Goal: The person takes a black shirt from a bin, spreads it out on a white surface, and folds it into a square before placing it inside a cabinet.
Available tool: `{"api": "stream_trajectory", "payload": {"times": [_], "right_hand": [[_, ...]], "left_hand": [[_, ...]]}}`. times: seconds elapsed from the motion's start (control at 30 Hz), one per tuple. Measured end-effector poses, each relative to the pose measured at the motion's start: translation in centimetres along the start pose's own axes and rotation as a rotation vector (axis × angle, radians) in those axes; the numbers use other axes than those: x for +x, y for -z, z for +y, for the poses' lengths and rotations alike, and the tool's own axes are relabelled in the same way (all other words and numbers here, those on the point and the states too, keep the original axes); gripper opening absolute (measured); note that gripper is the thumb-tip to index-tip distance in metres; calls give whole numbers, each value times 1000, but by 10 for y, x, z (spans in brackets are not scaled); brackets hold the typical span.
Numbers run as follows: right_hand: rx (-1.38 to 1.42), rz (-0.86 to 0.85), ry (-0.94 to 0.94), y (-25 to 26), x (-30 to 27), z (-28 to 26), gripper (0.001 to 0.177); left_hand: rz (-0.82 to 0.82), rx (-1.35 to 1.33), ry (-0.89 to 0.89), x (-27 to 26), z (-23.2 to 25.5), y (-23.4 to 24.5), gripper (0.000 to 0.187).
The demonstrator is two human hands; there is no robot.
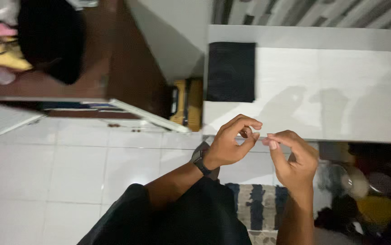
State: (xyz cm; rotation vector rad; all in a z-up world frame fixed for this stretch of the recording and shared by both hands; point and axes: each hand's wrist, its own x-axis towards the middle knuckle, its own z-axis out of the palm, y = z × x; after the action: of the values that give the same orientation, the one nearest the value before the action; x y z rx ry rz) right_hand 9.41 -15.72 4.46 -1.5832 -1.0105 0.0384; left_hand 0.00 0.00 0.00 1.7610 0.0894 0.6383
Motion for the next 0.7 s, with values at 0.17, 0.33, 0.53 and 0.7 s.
{"api": "stream_trajectory", "payload": {"times": [0.17,0.33,0.53,0.7], "right_hand": [[-85,14,-73,91,4,51,12],[-162,37,-69,186,37,120,12],[-199,33,-27,297,90,207,12],[-217,8,-149,380,130,243,12]], "left_hand": [[-65,-53,76,54,-38,-91,25],[-37,-146,148,135,-90,-179,25],[16,-174,195,243,-129,-283,21],[-43,-187,148,321,-126,-352,20]]}}
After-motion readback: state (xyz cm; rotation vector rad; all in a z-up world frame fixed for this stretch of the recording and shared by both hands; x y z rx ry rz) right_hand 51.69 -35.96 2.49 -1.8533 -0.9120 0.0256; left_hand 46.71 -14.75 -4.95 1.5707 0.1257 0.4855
